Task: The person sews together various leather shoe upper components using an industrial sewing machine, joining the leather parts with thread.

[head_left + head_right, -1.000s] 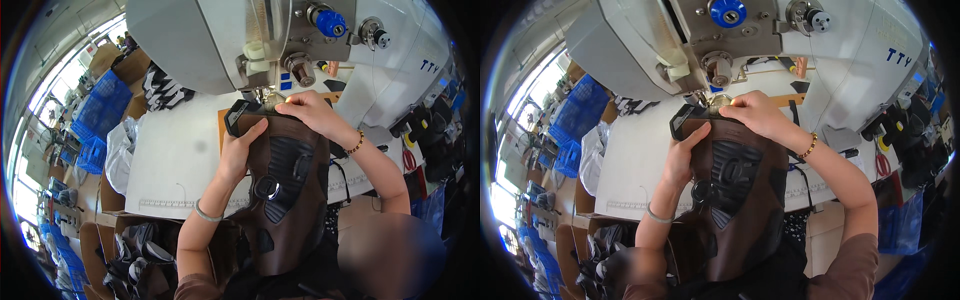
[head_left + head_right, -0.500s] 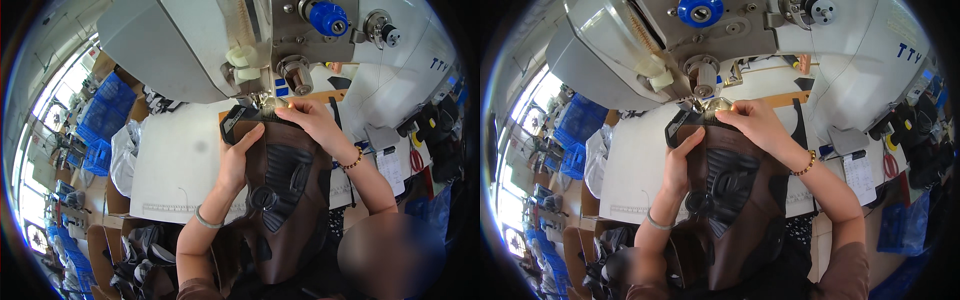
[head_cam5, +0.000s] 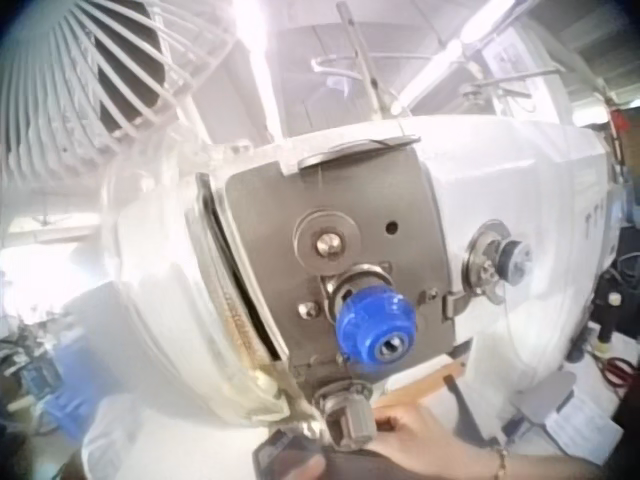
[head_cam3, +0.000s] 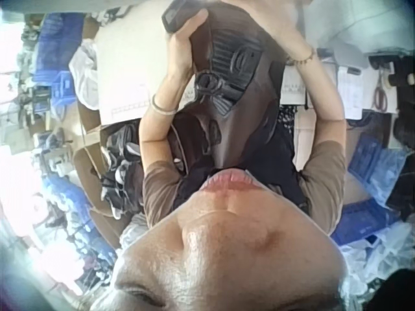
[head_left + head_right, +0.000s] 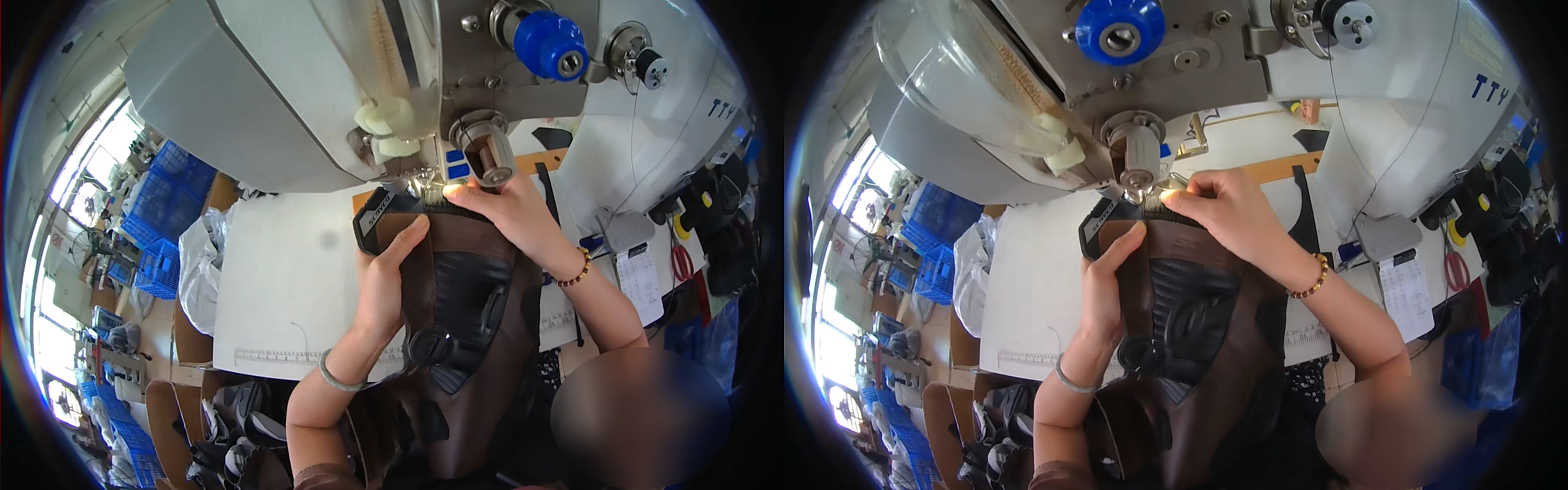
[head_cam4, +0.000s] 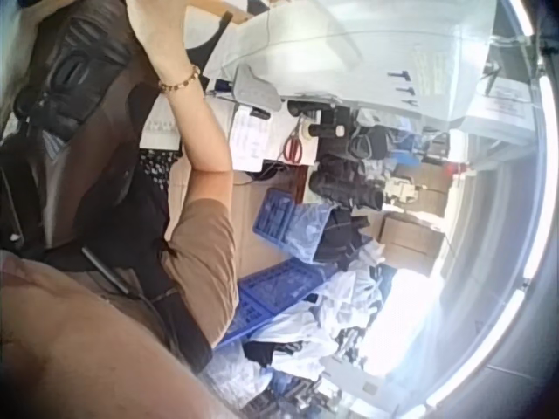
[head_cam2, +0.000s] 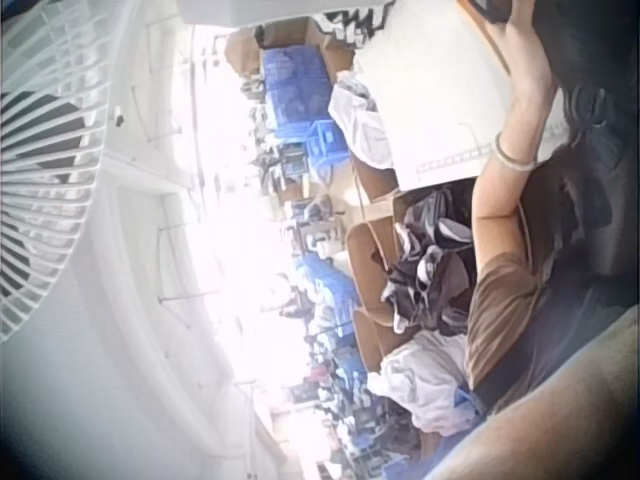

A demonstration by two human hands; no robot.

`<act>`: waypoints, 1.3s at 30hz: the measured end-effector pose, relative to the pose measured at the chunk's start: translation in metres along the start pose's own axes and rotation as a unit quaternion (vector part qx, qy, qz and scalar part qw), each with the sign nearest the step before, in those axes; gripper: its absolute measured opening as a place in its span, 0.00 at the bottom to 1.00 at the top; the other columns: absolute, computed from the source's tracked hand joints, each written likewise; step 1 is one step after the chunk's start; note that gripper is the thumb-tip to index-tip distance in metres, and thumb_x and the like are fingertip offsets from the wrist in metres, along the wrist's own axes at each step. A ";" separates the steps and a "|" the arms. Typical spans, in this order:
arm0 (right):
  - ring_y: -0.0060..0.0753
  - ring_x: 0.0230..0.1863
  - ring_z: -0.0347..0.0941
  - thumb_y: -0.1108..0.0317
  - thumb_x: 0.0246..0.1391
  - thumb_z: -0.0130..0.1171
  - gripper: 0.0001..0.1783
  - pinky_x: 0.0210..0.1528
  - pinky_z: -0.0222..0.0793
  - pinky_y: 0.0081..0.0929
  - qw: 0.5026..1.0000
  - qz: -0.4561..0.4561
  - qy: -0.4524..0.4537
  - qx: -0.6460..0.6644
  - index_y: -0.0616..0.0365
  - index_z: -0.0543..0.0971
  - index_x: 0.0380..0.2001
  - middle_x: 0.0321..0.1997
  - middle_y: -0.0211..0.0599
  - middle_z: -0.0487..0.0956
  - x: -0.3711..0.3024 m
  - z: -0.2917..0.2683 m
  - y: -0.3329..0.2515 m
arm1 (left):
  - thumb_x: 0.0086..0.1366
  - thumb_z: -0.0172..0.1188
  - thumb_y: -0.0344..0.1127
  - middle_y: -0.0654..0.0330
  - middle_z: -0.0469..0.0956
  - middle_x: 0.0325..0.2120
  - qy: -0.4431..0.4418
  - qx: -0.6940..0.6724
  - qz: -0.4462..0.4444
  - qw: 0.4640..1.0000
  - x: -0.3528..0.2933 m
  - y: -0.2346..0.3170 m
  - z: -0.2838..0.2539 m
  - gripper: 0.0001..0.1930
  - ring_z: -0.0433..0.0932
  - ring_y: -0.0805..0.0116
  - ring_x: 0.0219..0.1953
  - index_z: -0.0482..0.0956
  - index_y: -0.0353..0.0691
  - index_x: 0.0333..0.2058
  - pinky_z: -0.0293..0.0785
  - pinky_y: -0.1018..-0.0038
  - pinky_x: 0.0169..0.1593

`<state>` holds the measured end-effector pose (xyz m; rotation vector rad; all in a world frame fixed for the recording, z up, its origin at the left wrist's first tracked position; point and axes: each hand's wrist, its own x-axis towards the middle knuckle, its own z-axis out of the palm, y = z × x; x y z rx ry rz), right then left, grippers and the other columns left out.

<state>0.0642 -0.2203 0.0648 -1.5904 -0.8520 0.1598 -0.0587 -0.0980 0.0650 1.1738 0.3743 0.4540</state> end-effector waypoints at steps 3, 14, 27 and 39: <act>0.11 0.17 0.54 0.60 0.47 0.63 0.20 0.20 0.49 0.17 0.998 0.023 -0.014 -0.048 0.59 0.67 0.14 0.11 0.22 0.62 0.005 -0.003 0.001 | 0.58 0.59 0.29 0.64 0.77 0.31 0.003 0.021 0.015 1.000 0.005 -0.005 -0.003 0.08 0.73 0.78 0.32 0.76 0.36 0.37 0.69 0.81 0.37; 0.09 0.22 0.59 0.68 0.48 0.62 0.13 0.25 0.54 0.12 0.986 0.046 -0.038 0.153 0.55 0.66 0.27 0.17 0.23 0.69 0.003 -0.004 0.008 | 0.57 0.59 0.28 0.65 0.76 0.31 -0.043 0.077 0.059 0.994 0.001 -0.007 -0.004 0.08 0.73 0.79 0.33 0.76 0.36 0.37 0.69 0.80 0.40; 0.10 0.22 0.61 0.70 0.47 0.61 0.13 0.26 0.56 0.13 0.995 0.005 0.027 0.091 0.58 0.65 0.27 0.18 0.25 0.70 0.008 0.001 0.002 | 0.58 0.59 0.28 0.62 0.77 0.32 -0.042 0.025 0.004 0.999 0.010 0.000 -0.007 0.08 0.74 0.77 0.36 0.76 0.34 0.37 0.69 0.80 0.41; 0.11 0.28 0.63 0.72 0.51 0.59 0.10 0.31 0.58 0.13 0.978 0.019 0.004 0.208 0.55 0.65 0.29 0.24 0.22 0.69 -0.002 0.001 0.010 | 0.57 0.59 0.28 0.64 0.78 0.31 -0.072 0.052 -0.049 0.995 0.017 0.015 -0.009 0.07 0.74 0.78 0.34 0.77 0.35 0.36 0.68 0.82 0.39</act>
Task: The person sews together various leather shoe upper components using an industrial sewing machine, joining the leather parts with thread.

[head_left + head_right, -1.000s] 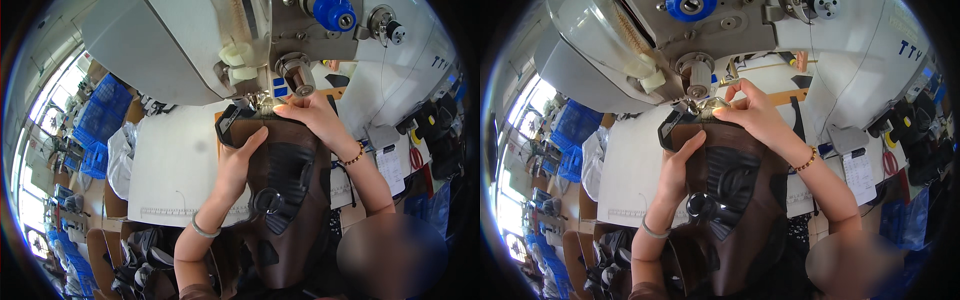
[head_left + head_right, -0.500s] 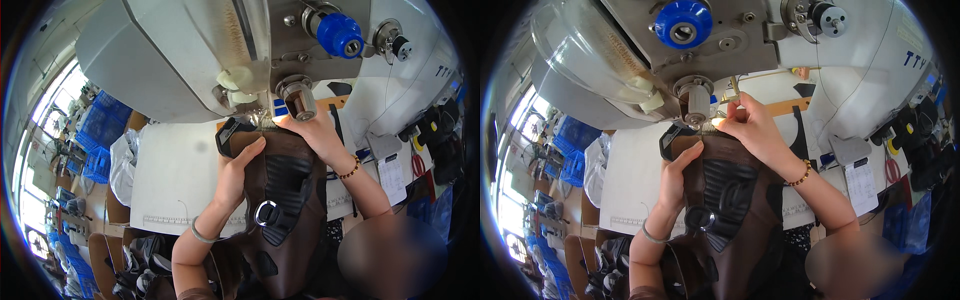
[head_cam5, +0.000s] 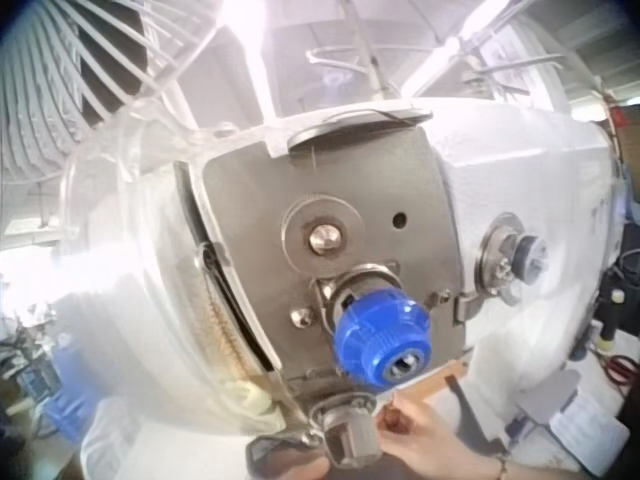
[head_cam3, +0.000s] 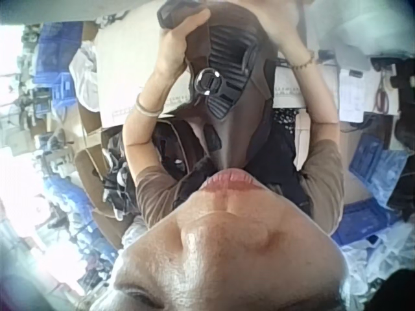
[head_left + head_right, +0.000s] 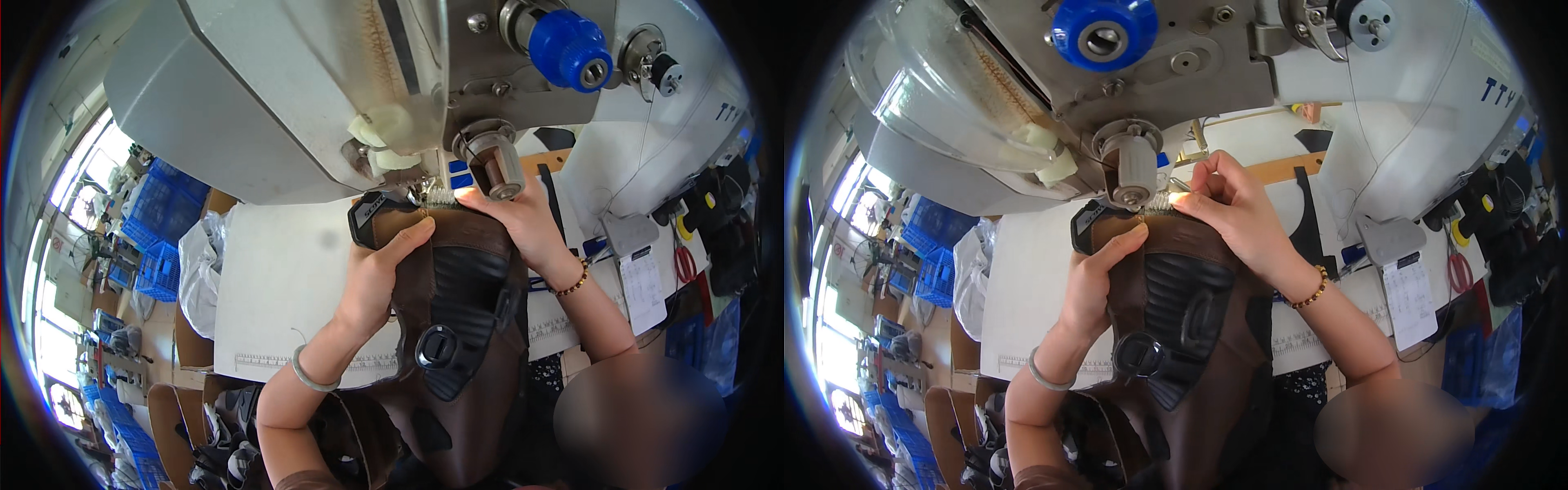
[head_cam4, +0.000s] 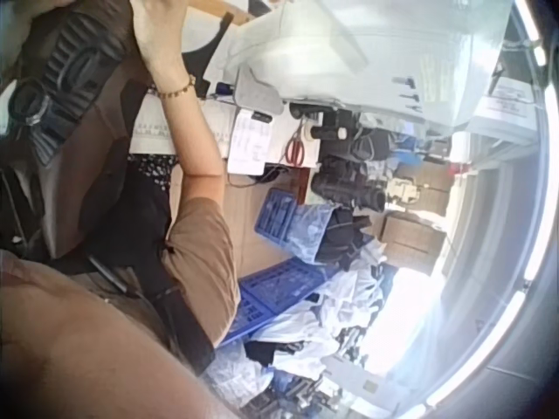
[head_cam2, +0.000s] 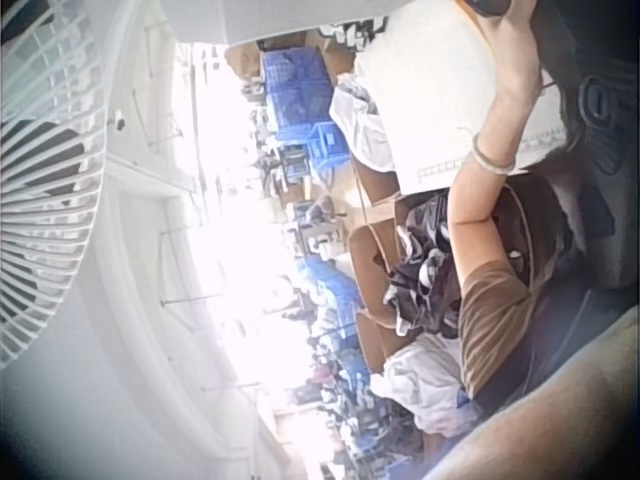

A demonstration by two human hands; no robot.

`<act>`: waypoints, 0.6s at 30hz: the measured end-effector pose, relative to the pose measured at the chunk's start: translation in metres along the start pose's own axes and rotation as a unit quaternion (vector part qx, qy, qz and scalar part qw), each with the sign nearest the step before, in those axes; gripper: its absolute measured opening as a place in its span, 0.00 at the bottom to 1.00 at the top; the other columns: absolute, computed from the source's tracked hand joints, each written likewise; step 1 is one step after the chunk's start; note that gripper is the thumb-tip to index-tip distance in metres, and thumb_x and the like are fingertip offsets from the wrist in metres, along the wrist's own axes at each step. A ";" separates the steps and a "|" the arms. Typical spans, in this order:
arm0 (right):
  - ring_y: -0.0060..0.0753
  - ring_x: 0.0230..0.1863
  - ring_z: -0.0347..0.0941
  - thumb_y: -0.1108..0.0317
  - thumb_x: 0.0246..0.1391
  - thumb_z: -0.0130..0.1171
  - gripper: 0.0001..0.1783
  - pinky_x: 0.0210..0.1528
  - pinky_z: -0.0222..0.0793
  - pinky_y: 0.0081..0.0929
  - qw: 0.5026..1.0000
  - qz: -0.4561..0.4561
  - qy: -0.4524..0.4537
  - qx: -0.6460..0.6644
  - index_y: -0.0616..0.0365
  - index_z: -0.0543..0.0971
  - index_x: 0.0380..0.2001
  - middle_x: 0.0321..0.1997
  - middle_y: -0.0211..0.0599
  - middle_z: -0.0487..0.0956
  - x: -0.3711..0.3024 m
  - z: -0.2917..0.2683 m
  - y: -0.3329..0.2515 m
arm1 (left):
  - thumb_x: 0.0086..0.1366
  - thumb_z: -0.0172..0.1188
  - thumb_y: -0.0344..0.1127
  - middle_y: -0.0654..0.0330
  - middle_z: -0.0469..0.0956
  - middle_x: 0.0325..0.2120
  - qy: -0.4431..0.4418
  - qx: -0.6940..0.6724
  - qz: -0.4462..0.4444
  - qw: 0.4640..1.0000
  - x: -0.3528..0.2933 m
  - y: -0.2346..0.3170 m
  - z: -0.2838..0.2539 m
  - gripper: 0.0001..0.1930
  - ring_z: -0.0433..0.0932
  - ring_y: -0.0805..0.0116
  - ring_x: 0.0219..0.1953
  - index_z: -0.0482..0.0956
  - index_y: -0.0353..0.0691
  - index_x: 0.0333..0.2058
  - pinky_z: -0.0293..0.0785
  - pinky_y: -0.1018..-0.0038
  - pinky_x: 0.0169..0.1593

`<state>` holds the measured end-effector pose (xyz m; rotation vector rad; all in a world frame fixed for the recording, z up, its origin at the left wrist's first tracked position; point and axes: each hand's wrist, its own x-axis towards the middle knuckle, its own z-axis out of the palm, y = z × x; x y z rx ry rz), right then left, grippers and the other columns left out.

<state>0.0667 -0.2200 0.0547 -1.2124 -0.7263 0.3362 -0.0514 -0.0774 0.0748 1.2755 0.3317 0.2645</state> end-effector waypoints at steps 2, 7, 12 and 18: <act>0.11 0.28 0.63 0.72 0.51 0.58 0.10 0.32 0.58 0.12 1.000 -0.004 0.002 -0.001 0.55 0.65 0.29 0.24 0.22 0.69 0.000 0.002 0.000 | 0.57 0.59 0.28 0.64 0.78 0.31 0.007 -0.001 0.010 1.000 0.000 -0.001 0.001 0.07 0.74 0.79 0.34 0.77 0.34 0.35 0.68 0.82 0.38; 0.11 0.29 0.63 0.73 0.51 0.57 0.10 0.34 0.59 0.12 1.000 -0.017 0.020 0.015 0.55 0.65 0.29 0.24 0.22 0.69 0.000 0.002 0.003 | 0.57 0.59 0.28 0.65 0.77 0.28 0.008 0.013 0.025 1.000 0.002 0.006 0.006 0.06 0.73 0.80 0.31 0.78 0.35 0.34 0.68 0.82 0.35; 0.11 0.27 0.63 0.68 0.51 0.59 0.11 0.30 0.59 0.13 0.998 -0.012 0.059 -0.016 0.57 0.66 0.28 0.24 0.22 0.70 0.001 0.002 0.009 | 0.58 0.59 0.29 0.68 0.76 0.25 -0.012 0.030 -0.005 0.999 0.009 0.010 -0.001 0.05 0.72 0.82 0.27 0.78 0.35 0.32 0.66 0.84 0.31; 0.12 0.25 0.67 0.58 0.51 0.61 0.16 0.28 0.62 0.12 0.991 0.129 -0.012 -0.031 0.63 0.77 0.28 0.24 0.26 0.75 0.003 -0.014 -0.002 | 0.59 0.60 0.33 0.68 0.76 0.25 -0.018 0.096 -0.052 0.994 0.006 0.022 0.002 0.06 0.71 0.83 0.27 0.79 0.36 0.32 0.66 0.84 0.30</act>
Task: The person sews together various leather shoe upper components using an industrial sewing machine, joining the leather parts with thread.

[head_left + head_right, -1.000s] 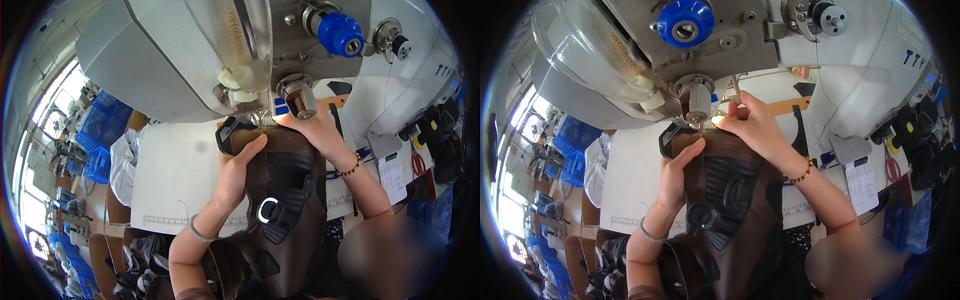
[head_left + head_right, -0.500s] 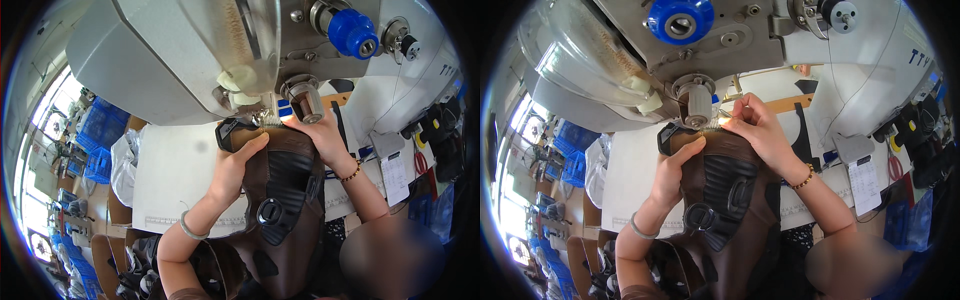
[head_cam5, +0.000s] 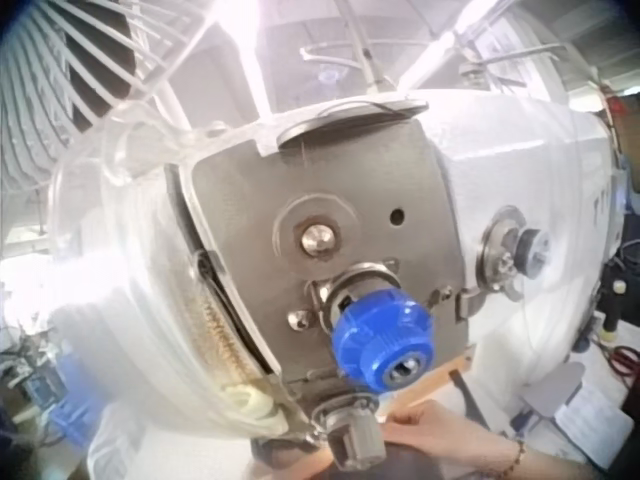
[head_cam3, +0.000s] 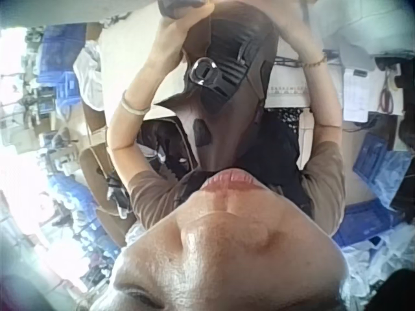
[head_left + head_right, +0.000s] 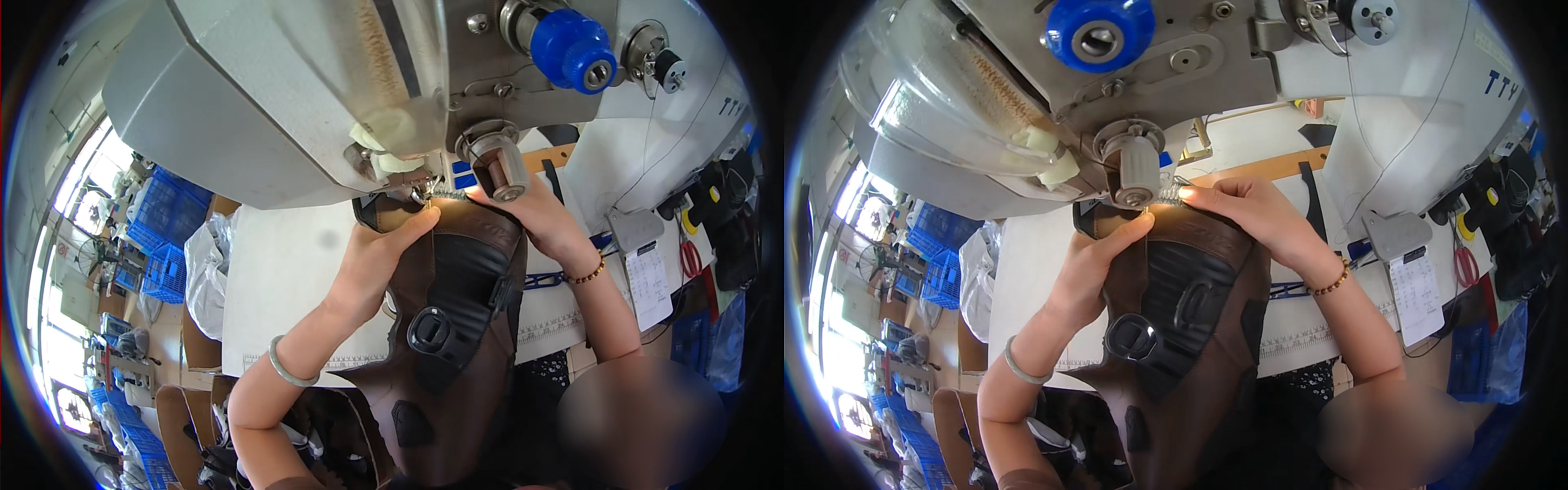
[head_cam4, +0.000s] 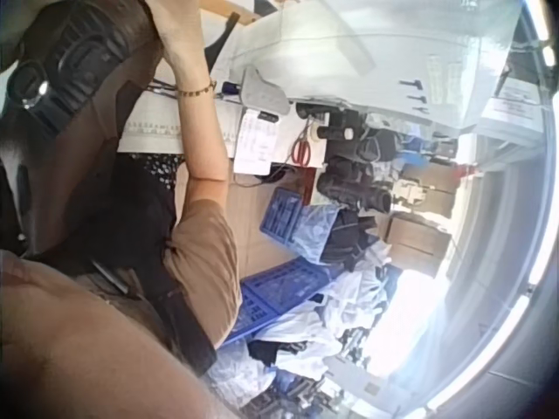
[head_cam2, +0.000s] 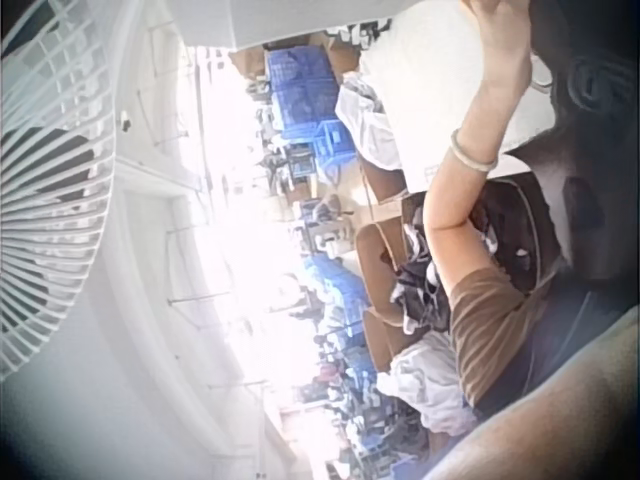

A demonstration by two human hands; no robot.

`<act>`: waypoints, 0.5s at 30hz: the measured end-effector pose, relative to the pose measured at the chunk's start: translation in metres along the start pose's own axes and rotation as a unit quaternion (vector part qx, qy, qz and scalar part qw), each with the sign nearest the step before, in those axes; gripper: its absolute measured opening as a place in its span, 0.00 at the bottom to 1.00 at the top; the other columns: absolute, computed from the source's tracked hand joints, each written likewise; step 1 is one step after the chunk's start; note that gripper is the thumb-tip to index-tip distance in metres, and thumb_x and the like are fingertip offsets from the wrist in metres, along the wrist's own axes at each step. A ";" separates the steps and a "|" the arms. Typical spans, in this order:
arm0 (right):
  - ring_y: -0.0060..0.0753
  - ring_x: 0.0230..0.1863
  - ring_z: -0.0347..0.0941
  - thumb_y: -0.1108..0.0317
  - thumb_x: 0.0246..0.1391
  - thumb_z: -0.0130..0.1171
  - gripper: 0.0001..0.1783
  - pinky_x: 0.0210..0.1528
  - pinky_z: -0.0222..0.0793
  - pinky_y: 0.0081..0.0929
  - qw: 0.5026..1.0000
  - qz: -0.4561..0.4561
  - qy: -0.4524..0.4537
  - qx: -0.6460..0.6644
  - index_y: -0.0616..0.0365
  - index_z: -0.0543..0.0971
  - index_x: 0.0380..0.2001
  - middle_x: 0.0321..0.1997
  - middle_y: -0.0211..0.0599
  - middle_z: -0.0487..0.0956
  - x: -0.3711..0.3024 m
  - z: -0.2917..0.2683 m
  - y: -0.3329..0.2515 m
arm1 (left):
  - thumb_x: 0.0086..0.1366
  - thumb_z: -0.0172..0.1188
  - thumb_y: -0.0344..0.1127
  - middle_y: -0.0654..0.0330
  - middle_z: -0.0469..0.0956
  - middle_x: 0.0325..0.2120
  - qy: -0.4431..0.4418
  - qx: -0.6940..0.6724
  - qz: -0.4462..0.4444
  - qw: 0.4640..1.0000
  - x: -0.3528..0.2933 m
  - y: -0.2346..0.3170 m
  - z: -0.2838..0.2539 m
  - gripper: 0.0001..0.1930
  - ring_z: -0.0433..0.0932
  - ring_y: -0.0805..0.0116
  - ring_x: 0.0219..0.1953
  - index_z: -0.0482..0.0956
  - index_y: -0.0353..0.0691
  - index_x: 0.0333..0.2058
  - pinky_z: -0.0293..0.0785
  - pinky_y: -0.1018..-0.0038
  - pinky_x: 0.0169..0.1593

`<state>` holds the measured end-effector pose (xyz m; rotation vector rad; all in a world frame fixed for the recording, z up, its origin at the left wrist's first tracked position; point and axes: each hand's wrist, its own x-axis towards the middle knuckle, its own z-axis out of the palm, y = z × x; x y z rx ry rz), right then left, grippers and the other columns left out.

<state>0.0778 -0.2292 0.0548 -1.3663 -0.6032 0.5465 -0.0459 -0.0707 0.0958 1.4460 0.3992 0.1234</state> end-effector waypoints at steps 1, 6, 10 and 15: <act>0.12 0.26 0.69 0.57 0.51 0.60 0.18 0.29 0.63 0.12 0.999 0.023 -0.023 0.017 0.66 0.80 0.29 0.26 0.29 0.77 -0.001 -0.001 -0.003 | 0.59 0.60 0.33 0.68 0.76 0.26 -0.003 -0.019 -0.017 1.000 -0.003 0.005 0.003 0.07 0.71 0.83 0.28 0.79 0.36 0.32 0.66 0.83 0.32; 0.13 0.27 0.71 0.59 0.52 0.60 0.19 0.29 0.66 0.13 0.997 0.013 -0.048 0.056 0.70 0.79 0.34 0.29 0.32 0.79 0.004 -0.002 0.008 | 0.58 0.61 0.32 0.66 0.77 0.29 -0.024 -0.025 -0.019 0.999 -0.002 0.003 0.001 0.08 0.72 0.82 0.32 0.79 0.34 0.35 0.68 0.82 0.36; 0.13 0.27 0.71 0.62 0.53 0.59 0.17 0.29 0.66 0.12 0.991 0.000 -0.067 0.112 0.69 0.79 0.35 0.29 0.32 0.79 0.004 0.001 0.012 | 0.57 0.61 0.31 0.64 0.78 0.30 -0.010 -0.006 -0.043 0.999 -0.002 0.009 0.000 0.10 0.73 0.80 0.32 0.78 0.34 0.36 0.69 0.82 0.36; 0.13 0.26 0.71 0.61 0.54 0.59 0.17 0.28 0.66 0.12 0.990 0.024 -0.082 0.114 0.69 0.79 0.35 0.28 0.32 0.79 0.000 0.000 0.011 | 0.56 0.62 0.29 0.63 0.77 0.31 -0.032 -0.008 -0.030 0.999 0.002 0.014 -0.001 0.12 0.75 0.79 0.29 0.77 0.33 0.39 0.70 0.83 0.32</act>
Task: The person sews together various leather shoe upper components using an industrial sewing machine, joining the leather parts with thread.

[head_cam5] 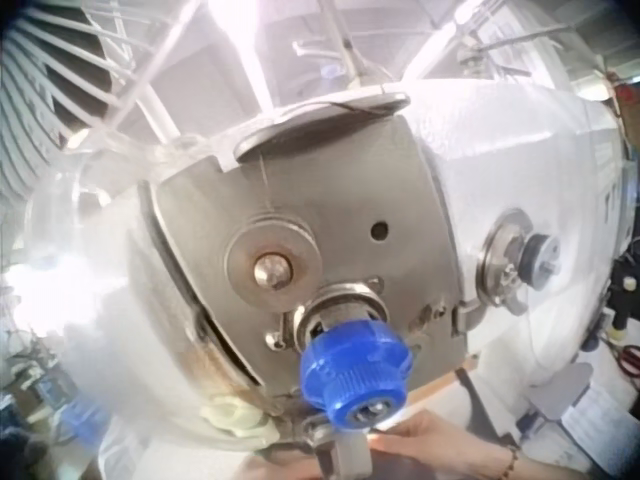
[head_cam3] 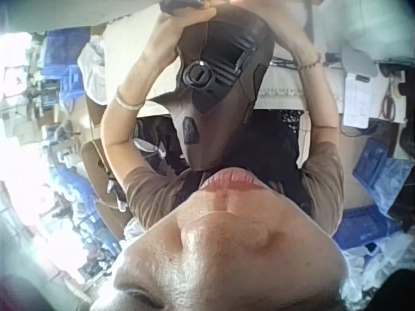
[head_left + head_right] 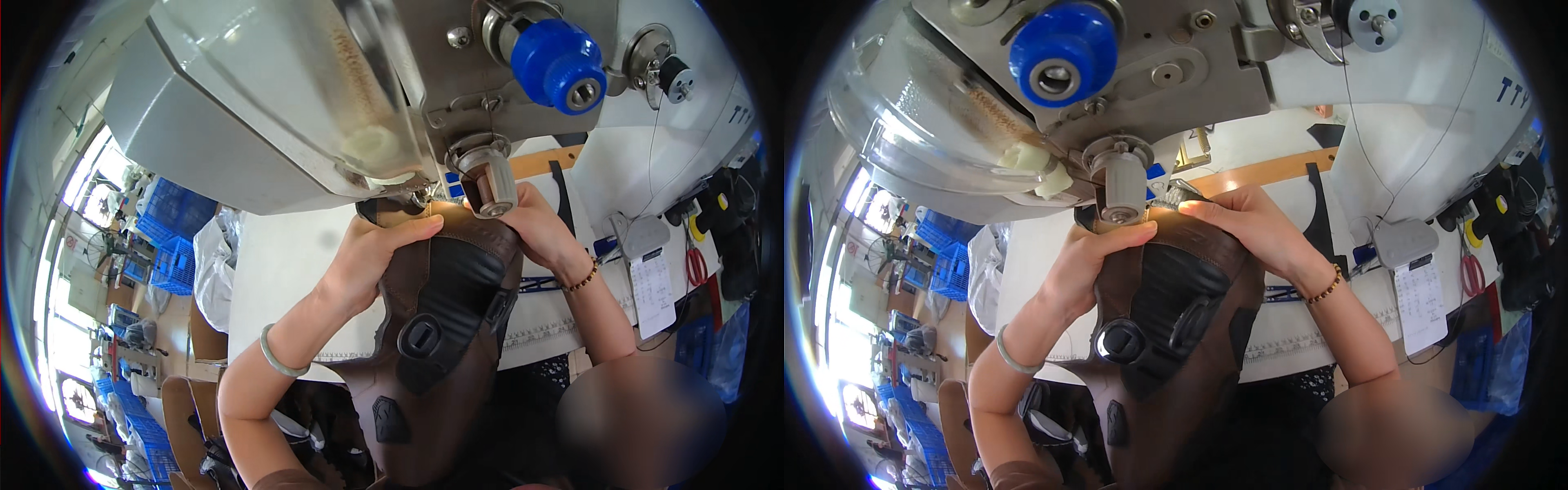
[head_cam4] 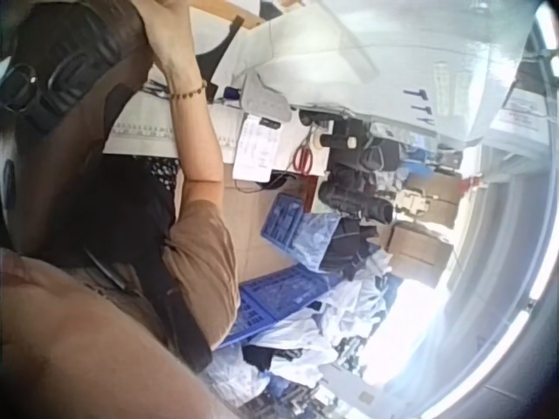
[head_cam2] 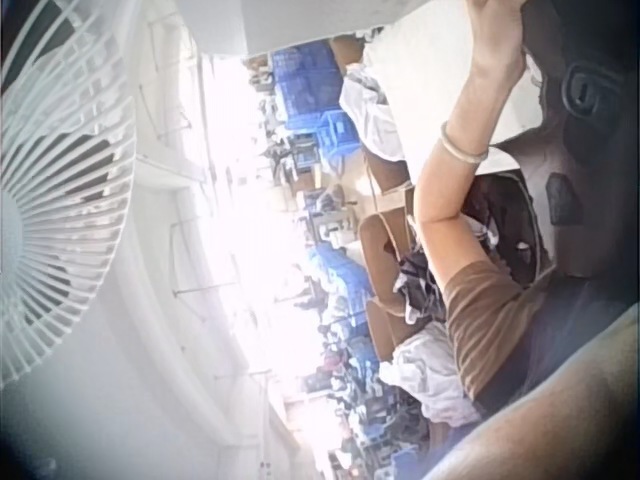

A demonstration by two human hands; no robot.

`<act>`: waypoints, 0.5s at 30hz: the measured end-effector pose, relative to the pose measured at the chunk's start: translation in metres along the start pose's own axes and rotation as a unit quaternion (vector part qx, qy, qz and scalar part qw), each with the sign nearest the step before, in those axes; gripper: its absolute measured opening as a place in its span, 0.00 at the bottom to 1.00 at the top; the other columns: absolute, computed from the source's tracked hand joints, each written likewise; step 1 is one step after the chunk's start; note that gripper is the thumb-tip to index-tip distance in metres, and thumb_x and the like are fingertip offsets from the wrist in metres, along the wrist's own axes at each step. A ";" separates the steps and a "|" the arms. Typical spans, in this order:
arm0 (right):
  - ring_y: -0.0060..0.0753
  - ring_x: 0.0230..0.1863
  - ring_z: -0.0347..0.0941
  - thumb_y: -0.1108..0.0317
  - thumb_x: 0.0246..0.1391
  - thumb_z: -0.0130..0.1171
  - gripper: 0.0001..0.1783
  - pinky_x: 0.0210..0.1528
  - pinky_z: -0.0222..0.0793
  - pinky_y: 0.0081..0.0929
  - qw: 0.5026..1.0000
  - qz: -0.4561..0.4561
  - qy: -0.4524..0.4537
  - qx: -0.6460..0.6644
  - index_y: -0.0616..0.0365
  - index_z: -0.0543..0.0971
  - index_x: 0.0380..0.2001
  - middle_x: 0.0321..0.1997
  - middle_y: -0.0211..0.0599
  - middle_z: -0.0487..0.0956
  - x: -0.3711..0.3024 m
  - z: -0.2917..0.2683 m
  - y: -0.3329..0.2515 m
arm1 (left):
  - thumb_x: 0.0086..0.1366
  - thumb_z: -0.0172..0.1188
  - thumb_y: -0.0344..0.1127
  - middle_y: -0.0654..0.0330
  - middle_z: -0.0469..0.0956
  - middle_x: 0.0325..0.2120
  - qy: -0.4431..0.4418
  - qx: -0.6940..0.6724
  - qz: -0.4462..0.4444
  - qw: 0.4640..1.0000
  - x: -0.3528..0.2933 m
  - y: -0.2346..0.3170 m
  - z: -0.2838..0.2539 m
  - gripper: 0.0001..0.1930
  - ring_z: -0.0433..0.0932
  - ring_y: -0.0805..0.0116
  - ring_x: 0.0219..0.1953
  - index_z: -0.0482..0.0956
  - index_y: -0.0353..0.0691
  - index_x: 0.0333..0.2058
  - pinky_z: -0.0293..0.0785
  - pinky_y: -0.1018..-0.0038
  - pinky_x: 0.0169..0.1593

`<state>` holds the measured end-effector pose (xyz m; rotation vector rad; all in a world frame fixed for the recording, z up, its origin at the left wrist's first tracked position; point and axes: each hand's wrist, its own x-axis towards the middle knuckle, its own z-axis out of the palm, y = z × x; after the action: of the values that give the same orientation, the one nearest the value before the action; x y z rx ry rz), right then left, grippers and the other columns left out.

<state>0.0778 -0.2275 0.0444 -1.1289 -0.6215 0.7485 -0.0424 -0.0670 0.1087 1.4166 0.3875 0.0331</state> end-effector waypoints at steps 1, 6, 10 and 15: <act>0.12 0.26 0.71 0.61 0.54 0.59 0.17 0.28 0.66 0.12 1.000 0.003 0.013 0.009 0.68 0.79 0.35 0.28 0.32 0.79 -0.001 0.002 -0.001 | 0.55 0.62 0.30 0.63 0.77 0.31 -0.006 0.018 -0.003 1.000 0.001 0.001 -0.001 0.12 0.75 0.79 0.29 0.77 0.33 0.39 0.70 0.83 0.31; 0.12 0.24 0.69 0.58 0.54 0.59 0.19 0.26 0.65 0.12 0.998 0.035 0.045 0.031 0.68 0.79 0.32 0.26 0.29 0.78 -0.009 0.010 0.000 | 0.55 0.63 0.34 0.60 0.79 0.29 -0.017 0.098 -0.048 0.994 0.009 0.008 -0.013 0.13 0.76 0.77 0.30 0.78 0.32 0.36 0.71 0.80 0.32; 0.11 0.22 0.66 0.55 0.55 0.58 0.20 0.23 0.62 0.12 0.995 0.046 0.094 0.003 0.67 0.79 0.28 0.22 0.26 0.75 -0.014 0.020 0.008 | 0.54 0.64 0.37 0.59 0.79 0.30 -0.051 0.143 -0.031 0.988 0.007 0.020 -0.014 0.15 0.76 0.75 0.32 0.78 0.32 0.37 0.72 0.80 0.35; 0.09 0.22 0.63 0.55 0.57 0.55 0.21 0.23 0.59 0.12 0.992 -0.013 0.123 -0.016 0.67 0.79 0.27 0.20 0.22 0.73 -0.018 0.032 0.020 | 0.54 0.64 0.38 0.59 0.79 0.33 -0.089 0.173 -0.043 0.980 0.021 0.022 -0.028 0.18 0.77 0.74 0.34 0.77 0.32 0.40 0.72 0.81 0.38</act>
<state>0.0380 -0.2182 0.0343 -1.2186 -0.4408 0.5679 -0.0263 -0.0315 0.1223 1.7282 0.3142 -0.2414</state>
